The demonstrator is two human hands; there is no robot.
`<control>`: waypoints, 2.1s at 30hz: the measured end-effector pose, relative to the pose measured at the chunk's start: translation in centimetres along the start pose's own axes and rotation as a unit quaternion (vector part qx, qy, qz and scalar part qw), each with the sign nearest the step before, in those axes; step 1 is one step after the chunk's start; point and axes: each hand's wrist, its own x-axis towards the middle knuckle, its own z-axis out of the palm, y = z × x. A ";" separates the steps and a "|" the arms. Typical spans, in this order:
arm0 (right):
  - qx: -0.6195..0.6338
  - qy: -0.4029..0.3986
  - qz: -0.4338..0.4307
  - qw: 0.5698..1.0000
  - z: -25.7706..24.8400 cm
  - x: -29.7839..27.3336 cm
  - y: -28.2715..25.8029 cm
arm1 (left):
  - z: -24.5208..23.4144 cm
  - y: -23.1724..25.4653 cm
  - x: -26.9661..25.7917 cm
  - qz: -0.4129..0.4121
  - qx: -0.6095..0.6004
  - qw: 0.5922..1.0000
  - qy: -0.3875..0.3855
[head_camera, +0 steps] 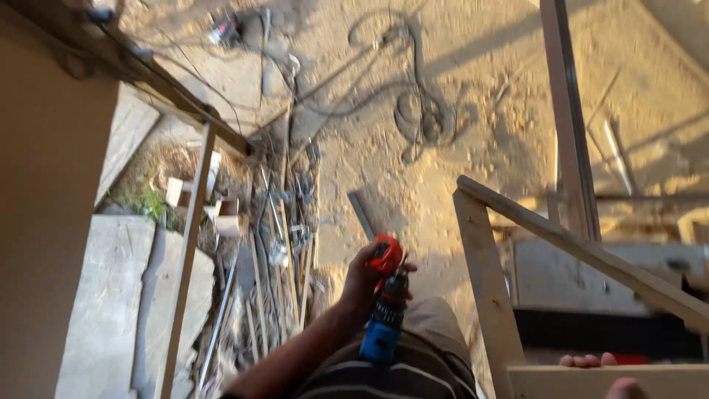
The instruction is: The person measures the interior dimensions of a wooden cabinet frame using a tape measure and marks the measurements with a red pen. They then walk through a cluttered workshop, mark a white board, and handle a drill and a small wooden box.
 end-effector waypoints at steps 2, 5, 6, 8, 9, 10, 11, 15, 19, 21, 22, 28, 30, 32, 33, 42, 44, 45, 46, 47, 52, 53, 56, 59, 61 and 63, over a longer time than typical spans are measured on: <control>0.032 -0.006 -0.018 0.999 8.0 2.2 -0.8 | -0.1 3.0 0.3 0.017 0.004 0.999 0.030; 0.081 -0.055 -0.005 0.995 21.5 2.8 -3.4 | -2.6 5.3 1.8 0.033 -0.036 0.997 0.064; 0.109 -0.102 0.014 0.989 26.6 3.0 -4.3 | -3.6 6.2 3.1 0.039 -0.070 0.995 0.056; 0.071 -0.136 0.090 0.984 29.8 6.4 -1.4 | -5.5 8.8 5.5 0.026 -0.110 0.993 0.020; 0.027 -0.173 0.169 0.970 31.3 8.3 -0.2 | -6.4 9.9 6.8 0.014 -0.157 0.987 -0.013; 0.028 -0.170 0.166 0.971 34.1 9.9 1.2 | -6.0 11.9 8.1 0.010 -0.154 0.988 -0.015; 0.044 -0.154 0.181 0.970 36.4 11.4 2.5 | -5.6 13.4 9.2 0.075 -0.112 0.990 0.045; 0.062 -0.146 0.221 0.962 42.1 22.1 11.1 | -4.7 21.0 15.6 0.135 -0.038 0.981 0.134; 0.104 -0.107 0.278 0.949 49.6 31.1 16.8 | -0.7 30.3 23.3 0.181 -0.001 0.971 0.155; 0.132 -0.098 0.301 0.939 52.1 33.8 18.0 | 0.5 33.4 26.0 0.194 -0.025 0.967 0.165; 0.137 -0.087 0.302 0.940 54.3 34.6 17.8 | 1.1 35.2 27.2 0.185 -0.019 0.968 0.168; 0.156 -0.059 0.290 0.942 64.9 41.2 14.6 | 5.8 43.8 37.1 0.094 0.014 0.981 0.170; 0.130 -0.064 0.261 0.954 67.5 42.8 13.4 | 6.4 45.6 40.0 0.064 -0.015 0.989 0.136; 0.147 -0.046 0.259 0.953 70.0 45.9 13.3 | 8.0 48.6 43.6 0.036 -0.007 0.991 0.132; 0.167 -0.043 0.251 0.952 72.2 48.4 13.3 | 8.8 50.7 46.3 0.021 0.001 0.993 0.120; 0.150 0.027 0.188 0.970 85.5 65.9 14.7 | 17.8 66.0 65.7 0.038 -0.063 0.997 0.030; 0.158 0.009 0.171 0.973 90.5 67.8 11.9 | 19.8 68.6 69.1 0.015 -0.062 0.997 0.044; 0.165 -0.008 0.157 0.974 92.6 68.2 10.6 | 20.6 69.6 70.2 -0.007 -0.061 0.996 0.060; 0.163 -0.002 0.162 0.973 93.4 69.5 10.6 | 21.3 70.6 71.5 -0.012 -0.062 0.996 0.067; 0.171 -0.010 0.159 0.972 94.3 71.7 10.6 | 22.2 71.8 73.6 -0.034 -0.061 0.996 0.060; 0.174 -0.030 0.172 0.969 97.5 84.8 12.6 | 25.5 76.6 84.1 -0.079 -0.104 0.990 0.053; 0.173 -0.026 0.167 0.970 99.8 87.2 11.9 | 26.4 77.6 86.4 -0.047 -0.075 0.994 0.059; 0.204 -0.012 0.184 0.961 102.4 97.3 13.8 | 29.8 79.8 92.7 0.008 -0.061 0.996 0.064; 0.184 -0.022 0.203 0.962 107.3 105.4 12.1 | 33.7 81.9 100.5 0.012 -0.092 0.995 0.041; 0.132 -0.034 0.210 0.968 111.7 109.6 9.7 | 36.9 83.6 104.5 -0.010 -0.107 0.994 0.034; 0.101 -0.077 0.196 0.972 115.2 114.1 8.1 | 40.2 84.5 106.9 0.046 -0.053 0.996 0.055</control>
